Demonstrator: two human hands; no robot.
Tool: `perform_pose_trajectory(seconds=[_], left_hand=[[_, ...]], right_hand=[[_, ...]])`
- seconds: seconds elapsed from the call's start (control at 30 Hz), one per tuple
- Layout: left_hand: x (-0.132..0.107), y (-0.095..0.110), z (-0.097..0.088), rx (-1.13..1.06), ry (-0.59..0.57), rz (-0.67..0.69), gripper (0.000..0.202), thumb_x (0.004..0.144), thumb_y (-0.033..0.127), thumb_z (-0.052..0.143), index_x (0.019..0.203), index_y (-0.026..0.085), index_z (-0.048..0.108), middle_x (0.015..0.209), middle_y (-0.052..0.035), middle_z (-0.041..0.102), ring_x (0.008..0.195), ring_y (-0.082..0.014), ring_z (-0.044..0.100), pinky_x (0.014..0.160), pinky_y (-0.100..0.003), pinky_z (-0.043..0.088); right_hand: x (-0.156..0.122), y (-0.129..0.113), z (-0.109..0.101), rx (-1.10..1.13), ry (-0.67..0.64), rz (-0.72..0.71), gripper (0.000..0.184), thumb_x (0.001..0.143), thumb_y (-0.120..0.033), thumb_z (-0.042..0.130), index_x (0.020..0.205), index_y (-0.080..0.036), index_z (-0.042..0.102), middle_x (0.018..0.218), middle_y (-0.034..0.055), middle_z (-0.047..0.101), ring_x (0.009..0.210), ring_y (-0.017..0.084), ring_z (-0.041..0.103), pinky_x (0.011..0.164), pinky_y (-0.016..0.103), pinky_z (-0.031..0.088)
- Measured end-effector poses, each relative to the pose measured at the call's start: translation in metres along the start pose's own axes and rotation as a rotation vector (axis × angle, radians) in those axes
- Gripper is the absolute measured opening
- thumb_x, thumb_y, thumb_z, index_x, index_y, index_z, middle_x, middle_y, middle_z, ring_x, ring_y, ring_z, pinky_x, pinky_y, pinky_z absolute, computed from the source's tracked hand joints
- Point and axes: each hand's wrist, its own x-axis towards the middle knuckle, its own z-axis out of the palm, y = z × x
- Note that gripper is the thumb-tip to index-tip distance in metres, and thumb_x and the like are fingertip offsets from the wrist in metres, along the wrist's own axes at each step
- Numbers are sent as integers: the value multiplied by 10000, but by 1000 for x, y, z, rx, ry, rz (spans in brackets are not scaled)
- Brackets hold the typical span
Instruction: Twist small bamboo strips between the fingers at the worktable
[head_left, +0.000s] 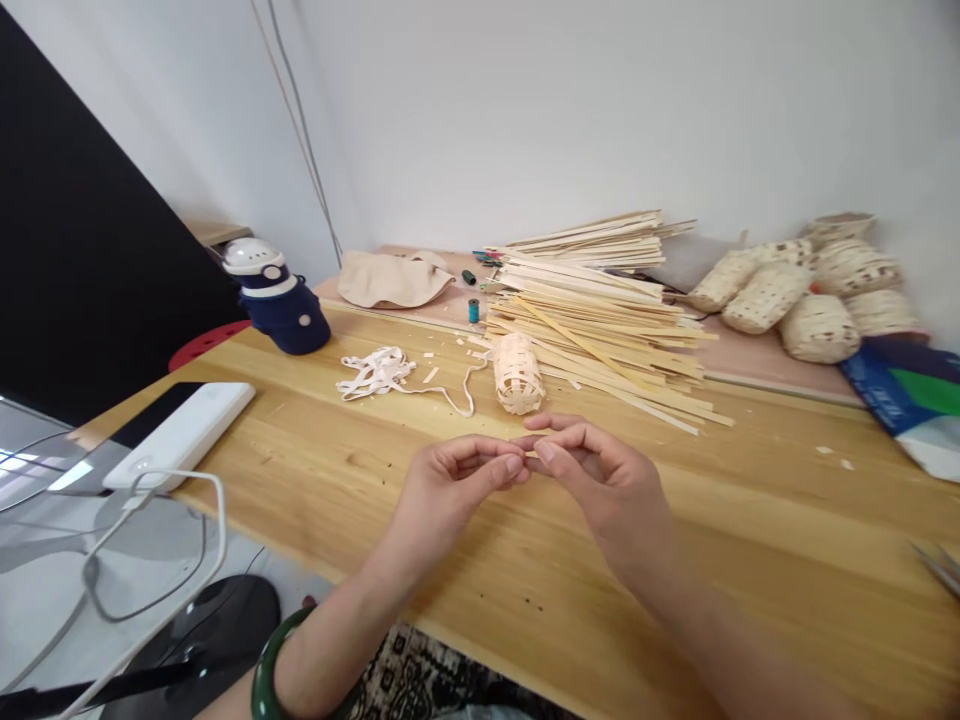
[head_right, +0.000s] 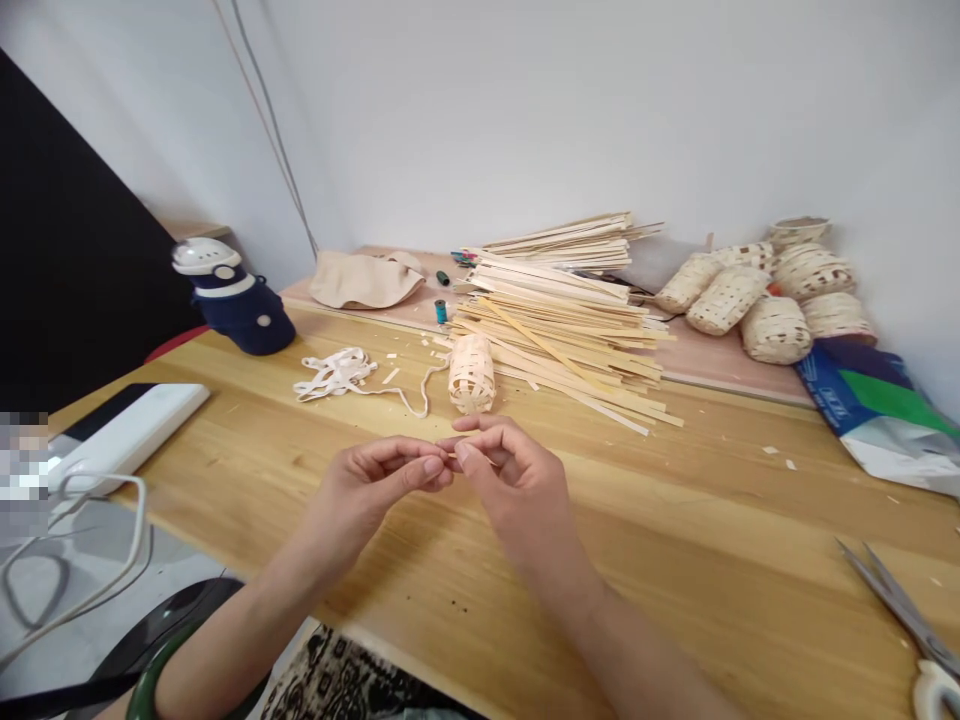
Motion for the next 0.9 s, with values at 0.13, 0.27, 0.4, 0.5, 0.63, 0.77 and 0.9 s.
perform_pose_trajectory(seconds=[0.13, 0.27, 0.4, 0.5, 0.63, 0.77, 0.9], left_hand=[[-9, -2, -3, 2, 24, 14, 92, 720, 230, 839, 794, 186, 807, 807, -10, 810, 719, -97, 724, 732, -154, 577], [-15, -2, -2, 3, 29, 20, 92, 713, 236, 844, 786, 193, 809, 780, -7, 807, 717, -103, 729, 741, -162, 584], [-17, -3, -3, 11, 23, 25, 86, 717, 234, 841, 790, 204, 809, 785, 0, 808, 720, -102, 732, 745, -164, 585], [-19, -2, -5, 42, 27, 25, 74, 732, 237, 830, 794, 203, 809, 779, -2, 805, 733, -107, 733, 758, -173, 586], [-19, -1, -5, 54, 31, 19, 83, 728, 248, 834, 792, 202, 809, 774, -6, 803, 736, -116, 735, 770, -189, 590], [-20, -1, -4, 39, 36, 13, 89, 711, 242, 844, 779, 197, 808, 778, -11, 804, 728, -122, 736, 765, -199, 594], [-20, 0, -3, 34, 29, 6, 69, 714, 224, 840, 768, 196, 808, 763, -1, 802, 719, -103, 730, 750, -167, 585]], right_hand=[[-2, 2, 4, 41, -39, -52, 117, 837, -262, 698, 738, -200, 704, 1067, 41, 677, 962, 143, 684, 832, 241, 567], [-2, 3, 4, 23, -96, -65, 105, 840, -247, 685, 750, -193, 689, 1090, 46, 663, 904, 125, 690, 794, 233, 573], [-3, -1, 6, 11, -77, -76, 124, 822, -250, 688, 718, -185, 671, 1036, 47, 663, 849, 124, 685, 744, 233, 576], [-5, -3, 8, -20, -70, -83, 126, 804, -254, 694, 703, -185, 665, 1010, 52, 670, 843, 138, 680, 726, 247, 576], [-6, -3, 8, -41, -67, -73, 150, 804, -279, 690, 689, -188, 653, 997, 54, 672, 829, 141, 672, 718, 254, 575], [-6, -2, 8, -34, -76, -69, 156, 803, -288, 693, 690, -189, 650, 1000, 54, 668, 841, 142, 667, 730, 254, 575], [-6, -2, 8, -26, -78, -72, 148, 806, -262, 694, 686, -187, 651, 990, 45, 659, 835, 127, 669, 718, 229, 573]])
